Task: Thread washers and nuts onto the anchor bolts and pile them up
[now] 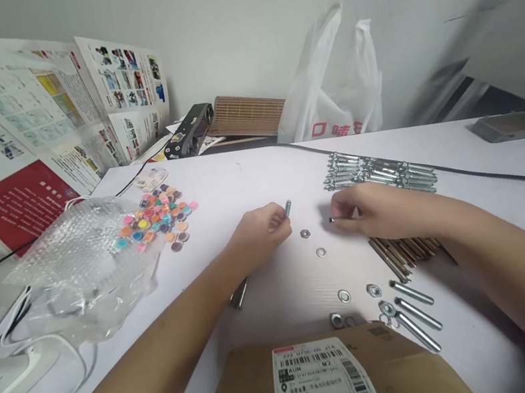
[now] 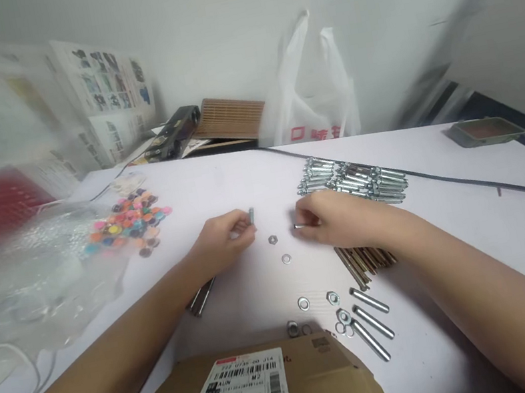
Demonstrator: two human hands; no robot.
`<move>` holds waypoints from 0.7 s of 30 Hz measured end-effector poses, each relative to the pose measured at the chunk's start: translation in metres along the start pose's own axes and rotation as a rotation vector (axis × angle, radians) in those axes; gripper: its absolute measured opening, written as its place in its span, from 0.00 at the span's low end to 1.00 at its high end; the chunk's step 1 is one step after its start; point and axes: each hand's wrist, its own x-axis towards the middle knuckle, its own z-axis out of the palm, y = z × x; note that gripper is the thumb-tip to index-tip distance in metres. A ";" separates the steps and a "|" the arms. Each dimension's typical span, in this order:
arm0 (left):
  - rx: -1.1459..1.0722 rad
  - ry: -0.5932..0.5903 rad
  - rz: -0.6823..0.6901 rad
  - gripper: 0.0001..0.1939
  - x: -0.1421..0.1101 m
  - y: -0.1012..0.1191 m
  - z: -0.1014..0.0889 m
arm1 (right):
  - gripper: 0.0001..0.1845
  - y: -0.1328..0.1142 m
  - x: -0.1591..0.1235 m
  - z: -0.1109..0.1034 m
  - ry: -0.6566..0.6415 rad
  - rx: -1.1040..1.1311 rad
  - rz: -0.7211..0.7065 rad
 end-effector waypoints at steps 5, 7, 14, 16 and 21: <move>0.003 0.004 0.102 0.08 0.001 -0.015 0.007 | 0.12 -0.022 0.007 0.013 0.309 0.243 -0.152; 0.021 -0.011 0.136 0.08 0.000 -0.014 0.007 | 0.11 -0.026 0.010 0.021 0.423 0.308 -0.181; 0.059 -0.045 0.188 0.12 0.000 -0.014 0.008 | 0.09 -0.035 0.020 0.032 0.480 0.458 -0.186; 0.052 -0.038 0.192 0.12 0.000 -0.015 0.008 | 0.10 -0.037 0.022 0.032 0.465 0.478 -0.183; 0.047 -0.030 0.205 0.11 0.000 -0.016 0.008 | 0.10 -0.039 0.024 0.030 0.459 0.441 -0.208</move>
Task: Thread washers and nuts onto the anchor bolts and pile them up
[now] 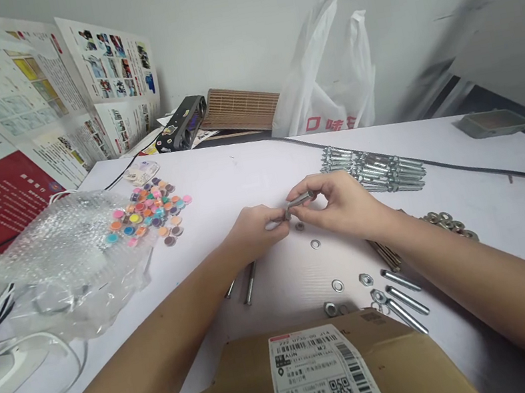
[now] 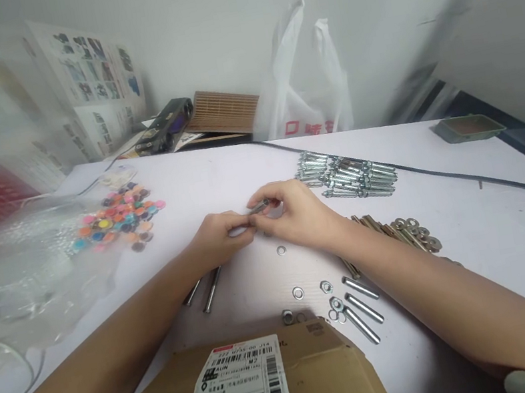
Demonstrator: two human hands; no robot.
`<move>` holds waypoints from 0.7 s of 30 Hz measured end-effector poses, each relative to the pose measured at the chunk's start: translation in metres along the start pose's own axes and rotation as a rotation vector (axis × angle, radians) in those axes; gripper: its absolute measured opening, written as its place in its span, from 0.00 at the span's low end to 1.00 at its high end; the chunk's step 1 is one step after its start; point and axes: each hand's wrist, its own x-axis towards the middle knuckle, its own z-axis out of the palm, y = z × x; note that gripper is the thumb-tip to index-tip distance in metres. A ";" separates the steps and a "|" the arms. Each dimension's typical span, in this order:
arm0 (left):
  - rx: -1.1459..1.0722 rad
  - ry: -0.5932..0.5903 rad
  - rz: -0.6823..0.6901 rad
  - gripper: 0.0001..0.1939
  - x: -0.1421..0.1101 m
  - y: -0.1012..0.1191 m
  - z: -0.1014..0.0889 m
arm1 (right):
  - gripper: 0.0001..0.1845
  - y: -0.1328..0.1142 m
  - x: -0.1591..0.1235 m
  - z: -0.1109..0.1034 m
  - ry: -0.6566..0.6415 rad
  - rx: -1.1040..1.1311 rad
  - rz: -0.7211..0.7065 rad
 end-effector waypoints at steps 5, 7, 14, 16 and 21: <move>0.000 -0.002 0.013 0.09 0.001 0.000 0.001 | 0.09 -0.001 0.001 0.004 -0.099 -0.059 0.000; -0.012 0.007 0.007 0.08 0.000 -0.001 0.001 | 0.12 0.000 0.001 0.003 -0.104 -0.048 0.016; -0.061 0.013 0.007 0.06 0.000 -0.002 0.001 | 0.11 -0.012 -0.013 -0.020 -0.227 -0.224 0.109; -0.064 0.022 0.000 0.05 0.001 -0.002 0.001 | 0.11 -0.014 -0.020 -0.021 -0.373 -0.305 0.169; -0.045 0.018 -0.007 0.04 0.002 -0.001 0.001 | 0.10 -0.006 -0.030 -0.011 -0.447 -0.473 0.235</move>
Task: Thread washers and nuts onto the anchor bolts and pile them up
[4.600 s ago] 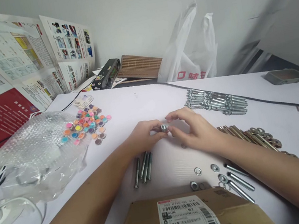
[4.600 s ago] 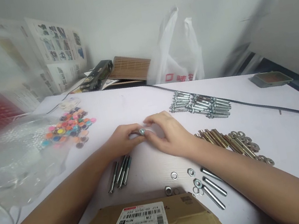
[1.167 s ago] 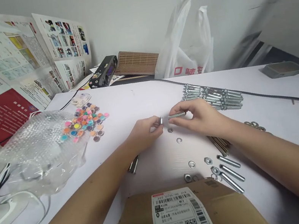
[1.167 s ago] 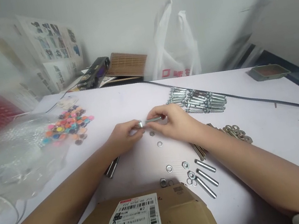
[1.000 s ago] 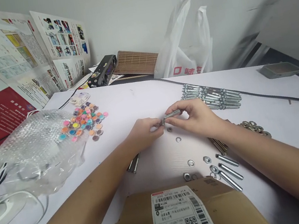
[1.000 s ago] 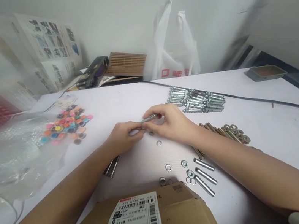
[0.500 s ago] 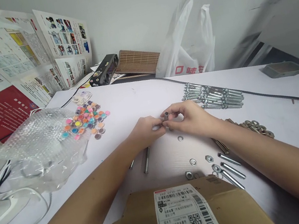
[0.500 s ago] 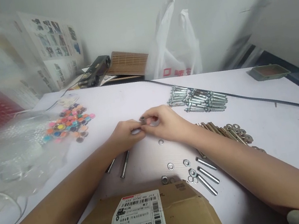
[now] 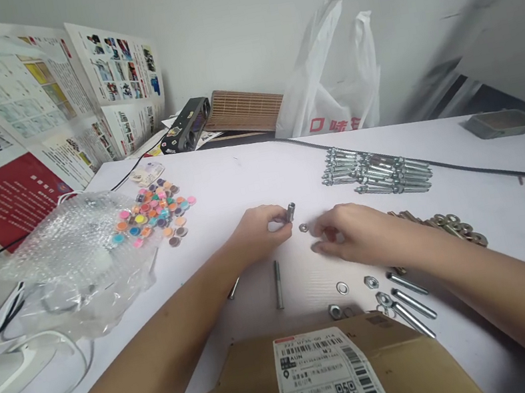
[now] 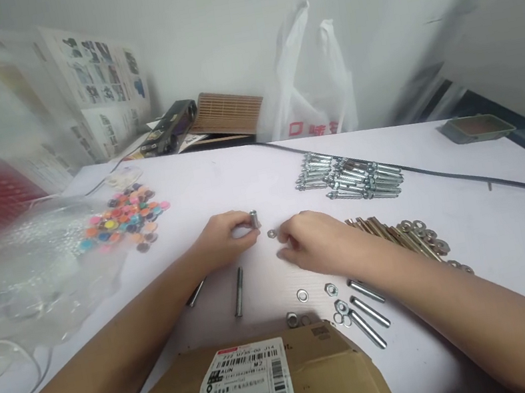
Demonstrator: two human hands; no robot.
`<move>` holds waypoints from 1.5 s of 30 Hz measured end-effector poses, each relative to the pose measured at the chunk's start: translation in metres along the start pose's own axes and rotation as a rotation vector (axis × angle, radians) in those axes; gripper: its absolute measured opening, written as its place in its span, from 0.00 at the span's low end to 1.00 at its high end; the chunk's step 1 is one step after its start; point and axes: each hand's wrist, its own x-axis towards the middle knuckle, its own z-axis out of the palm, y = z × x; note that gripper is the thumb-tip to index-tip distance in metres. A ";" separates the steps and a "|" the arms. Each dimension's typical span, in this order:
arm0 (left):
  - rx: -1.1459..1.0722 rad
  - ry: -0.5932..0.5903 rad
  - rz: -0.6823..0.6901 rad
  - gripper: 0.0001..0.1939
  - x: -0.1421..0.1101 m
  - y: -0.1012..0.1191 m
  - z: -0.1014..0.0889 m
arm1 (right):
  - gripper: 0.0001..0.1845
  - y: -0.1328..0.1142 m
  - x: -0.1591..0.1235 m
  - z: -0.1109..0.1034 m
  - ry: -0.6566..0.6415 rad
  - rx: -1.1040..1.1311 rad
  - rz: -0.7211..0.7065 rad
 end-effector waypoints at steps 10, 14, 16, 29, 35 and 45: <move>-0.178 -0.003 -0.100 0.21 -0.003 -0.002 0.000 | 0.12 0.009 0.008 0.000 -0.052 0.265 -0.063; -0.245 -0.056 -0.049 0.13 -0.001 -0.003 -0.003 | 0.17 0.006 0.017 -0.005 0.049 0.625 -0.045; -0.248 -0.069 -0.041 0.12 -0.001 -0.002 -0.005 | 0.17 0.004 0.023 -0.005 0.111 0.755 -0.016; -0.234 -0.060 -0.054 0.12 -0.001 -0.001 -0.006 | 0.20 -0.006 0.036 0.004 0.145 0.794 0.050; -0.195 -0.053 -0.061 0.12 -0.001 -0.002 -0.005 | 0.19 -0.001 0.026 -0.006 0.187 0.600 0.035; -0.156 -0.055 -0.074 0.10 0.000 -0.002 -0.006 | 0.06 0.010 -0.043 -0.011 -0.240 0.028 -0.145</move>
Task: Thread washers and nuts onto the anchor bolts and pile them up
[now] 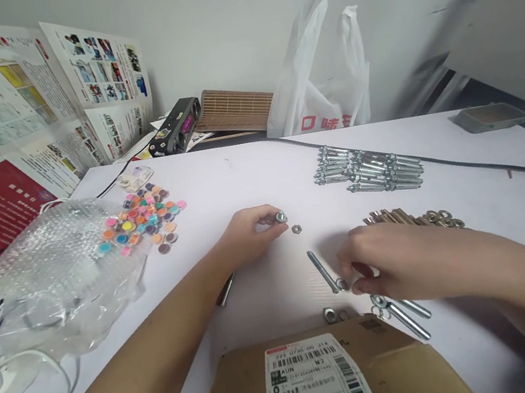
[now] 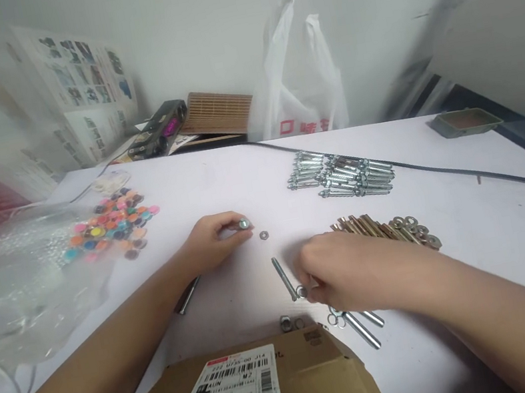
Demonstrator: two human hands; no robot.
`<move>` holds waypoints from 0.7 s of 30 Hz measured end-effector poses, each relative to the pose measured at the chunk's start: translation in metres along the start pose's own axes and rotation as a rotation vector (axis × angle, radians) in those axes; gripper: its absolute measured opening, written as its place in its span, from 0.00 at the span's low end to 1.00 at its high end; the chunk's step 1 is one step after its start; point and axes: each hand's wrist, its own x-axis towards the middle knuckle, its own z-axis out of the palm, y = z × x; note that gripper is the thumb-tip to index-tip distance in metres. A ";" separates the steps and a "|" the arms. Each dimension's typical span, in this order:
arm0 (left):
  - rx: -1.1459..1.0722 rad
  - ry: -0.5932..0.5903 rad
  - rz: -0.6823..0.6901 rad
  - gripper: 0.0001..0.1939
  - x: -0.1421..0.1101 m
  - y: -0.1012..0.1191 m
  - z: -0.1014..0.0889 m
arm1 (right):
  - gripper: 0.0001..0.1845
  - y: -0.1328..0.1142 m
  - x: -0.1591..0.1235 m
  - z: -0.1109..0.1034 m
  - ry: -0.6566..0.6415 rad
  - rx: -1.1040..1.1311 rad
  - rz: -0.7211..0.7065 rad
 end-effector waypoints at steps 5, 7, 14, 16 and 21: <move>0.016 -0.010 -0.012 0.11 -0.001 0.000 -0.001 | 0.05 -0.006 0.008 0.008 0.023 -0.133 0.026; 0.018 -0.020 -0.009 0.11 -0.001 -0.002 -0.002 | 0.06 -0.002 0.004 0.010 0.057 -0.121 0.011; -0.097 -0.033 -0.021 0.10 -0.001 -0.007 -0.001 | 0.07 0.007 -0.012 0.024 0.024 0.070 -0.107; -0.085 -0.034 -0.016 0.11 -0.001 -0.007 -0.001 | 0.07 0.006 -0.010 0.026 0.017 0.088 -0.123; -0.041 -0.031 -0.011 0.11 -0.001 -0.005 -0.002 | 0.09 0.001 -0.003 0.025 -0.005 0.065 -0.203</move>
